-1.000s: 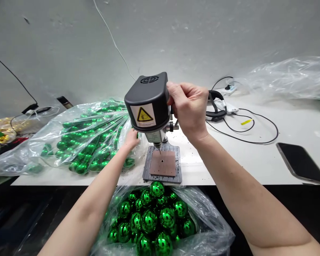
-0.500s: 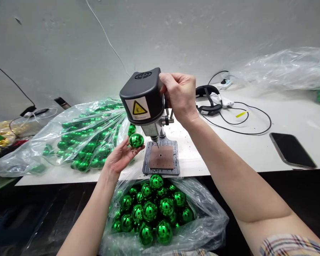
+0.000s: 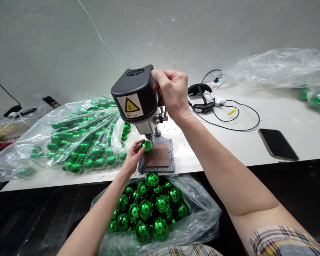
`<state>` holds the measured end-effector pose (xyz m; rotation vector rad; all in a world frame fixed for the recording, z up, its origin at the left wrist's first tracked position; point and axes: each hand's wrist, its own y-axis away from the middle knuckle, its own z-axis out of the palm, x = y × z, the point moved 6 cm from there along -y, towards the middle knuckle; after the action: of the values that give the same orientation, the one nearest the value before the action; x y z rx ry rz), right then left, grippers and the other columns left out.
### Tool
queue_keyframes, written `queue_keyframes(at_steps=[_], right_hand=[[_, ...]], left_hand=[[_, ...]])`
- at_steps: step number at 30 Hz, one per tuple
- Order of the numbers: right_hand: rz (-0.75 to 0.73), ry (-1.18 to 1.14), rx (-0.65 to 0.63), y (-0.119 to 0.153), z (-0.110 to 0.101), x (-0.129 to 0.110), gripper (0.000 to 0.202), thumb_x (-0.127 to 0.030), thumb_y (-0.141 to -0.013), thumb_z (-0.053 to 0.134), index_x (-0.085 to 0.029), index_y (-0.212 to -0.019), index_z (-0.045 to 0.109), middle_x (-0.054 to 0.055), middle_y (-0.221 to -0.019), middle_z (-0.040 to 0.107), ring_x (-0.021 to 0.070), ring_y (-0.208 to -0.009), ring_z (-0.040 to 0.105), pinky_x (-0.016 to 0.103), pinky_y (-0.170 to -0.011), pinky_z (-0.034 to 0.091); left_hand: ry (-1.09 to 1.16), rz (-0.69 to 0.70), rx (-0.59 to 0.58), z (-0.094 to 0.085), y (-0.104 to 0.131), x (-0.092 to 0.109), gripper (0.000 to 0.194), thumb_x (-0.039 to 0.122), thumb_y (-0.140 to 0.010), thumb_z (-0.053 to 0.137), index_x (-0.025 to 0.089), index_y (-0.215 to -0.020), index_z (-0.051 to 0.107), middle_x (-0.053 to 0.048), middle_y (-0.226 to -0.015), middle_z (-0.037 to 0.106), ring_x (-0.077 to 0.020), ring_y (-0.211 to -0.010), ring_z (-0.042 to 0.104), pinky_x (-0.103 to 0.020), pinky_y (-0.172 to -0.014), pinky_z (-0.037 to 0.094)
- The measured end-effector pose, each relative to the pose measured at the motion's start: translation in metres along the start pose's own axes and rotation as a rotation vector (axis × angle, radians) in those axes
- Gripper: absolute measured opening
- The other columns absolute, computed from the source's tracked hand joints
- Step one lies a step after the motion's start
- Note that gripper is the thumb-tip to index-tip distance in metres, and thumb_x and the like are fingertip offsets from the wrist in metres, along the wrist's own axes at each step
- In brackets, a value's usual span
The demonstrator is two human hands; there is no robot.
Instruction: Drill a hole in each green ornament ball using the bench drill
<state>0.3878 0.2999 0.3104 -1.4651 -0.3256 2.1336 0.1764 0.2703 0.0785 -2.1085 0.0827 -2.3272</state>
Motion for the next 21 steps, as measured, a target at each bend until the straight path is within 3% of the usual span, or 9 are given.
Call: queue_keyframes(at_steps=[5, 11, 21], right_hand=[[-0.022, 0.052, -0.053, -0.002, 0.001, 0.002, 0.046, -0.022, -0.090, 0.064, -0.019, -0.047, 0.048, -0.008, -0.038, 0.025, 0.0022, -0.031, 0.021, 0.021, -0.030, 0.015], [-0.004, 0.075, -0.027, -0.002, 0.000, 0.002, 0.048, -0.016, -0.092, 0.060, -0.019, -0.047, 0.046, -0.009, -0.037, 0.023, 0.0029, -0.032, 0.019, 0.024, -0.033, 0.014], [-0.035, 0.000, -0.022, 0.004, 0.002, -0.002, 0.048, -0.023, -0.088, 0.065, -0.019, -0.043, 0.049, -0.007, -0.036, 0.026, 0.0049, -0.032, 0.018, 0.026, -0.033, 0.011]], left_hand=[[-0.049, 0.058, -0.041, 0.008, -0.006, -0.014, 0.051, 0.038, -0.076, 0.079, 0.017, -0.120, 0.063, -0.009, -0.114, 0.071, -0.0198, -0.104, 0.066, -0.034, -0.097, 0.050], [-0.072, 0.053, -0.094, 0.019, -0.006, -0.028, 0.059, 0.035, -0.074, 0.080, 0.016, -0.126, 0.061, -0.012, -0.120, 0.070, -0.0257, -0.112, 0.065, -0.042, -0.104, 0.049], [-0.235, 0.240, -0.039, 0.033, 0.015, -0.024, 0.050, 0.030, -0.072, 0.082, 0.019, -0.115, 0.058, -0.008, -0.112, 0.066, -0.0229, -0.105, 0.066, -0.040, -0.096, 0.053]])
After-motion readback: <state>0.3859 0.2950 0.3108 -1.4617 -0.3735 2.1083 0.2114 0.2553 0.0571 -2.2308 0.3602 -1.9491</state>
